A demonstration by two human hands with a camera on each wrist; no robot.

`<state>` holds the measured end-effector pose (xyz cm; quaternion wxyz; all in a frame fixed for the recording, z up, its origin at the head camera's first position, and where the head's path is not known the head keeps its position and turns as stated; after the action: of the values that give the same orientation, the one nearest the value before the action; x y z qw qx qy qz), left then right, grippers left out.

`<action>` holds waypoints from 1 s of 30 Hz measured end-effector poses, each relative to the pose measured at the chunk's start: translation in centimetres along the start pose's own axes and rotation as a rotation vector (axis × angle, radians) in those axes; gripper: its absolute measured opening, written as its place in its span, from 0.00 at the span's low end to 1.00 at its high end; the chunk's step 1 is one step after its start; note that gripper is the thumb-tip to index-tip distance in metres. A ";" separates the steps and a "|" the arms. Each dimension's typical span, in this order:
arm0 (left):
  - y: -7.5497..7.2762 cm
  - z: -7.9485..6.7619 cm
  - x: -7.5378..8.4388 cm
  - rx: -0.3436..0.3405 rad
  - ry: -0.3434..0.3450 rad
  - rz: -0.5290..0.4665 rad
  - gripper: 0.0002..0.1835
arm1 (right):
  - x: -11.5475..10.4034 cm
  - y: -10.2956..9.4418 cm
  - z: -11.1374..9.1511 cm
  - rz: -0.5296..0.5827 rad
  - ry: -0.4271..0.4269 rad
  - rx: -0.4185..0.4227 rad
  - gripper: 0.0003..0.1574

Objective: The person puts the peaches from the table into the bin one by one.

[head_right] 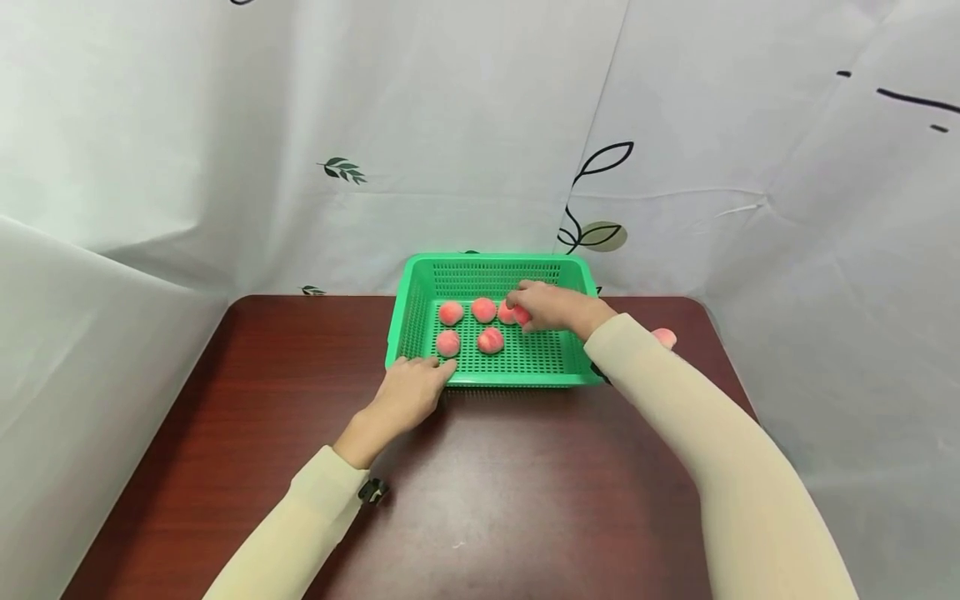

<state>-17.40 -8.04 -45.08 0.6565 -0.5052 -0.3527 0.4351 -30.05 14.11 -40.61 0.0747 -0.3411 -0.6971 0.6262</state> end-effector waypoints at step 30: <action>0.1 0.0 -0.1 -0.005 -0.010 0.019 0.05 | -0.4 2.4 3.4 -0.043 0.029 -0.319 0.15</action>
<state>-17.50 -8.14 -45.19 0.6493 -0.5082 -0.3523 0.4427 -30.61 11.06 -43.36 0.0431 -0.3429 -0.7936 0.5007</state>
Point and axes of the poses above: each hand's wrist, its own z-axis towards the middle knuckle, its own y-axis out of the palm, x = y × z, the point moved 4 cm from there along z, towards the middle knuckle, and after that the axes turned 14 degrees about -y, right-handed, at the moved point
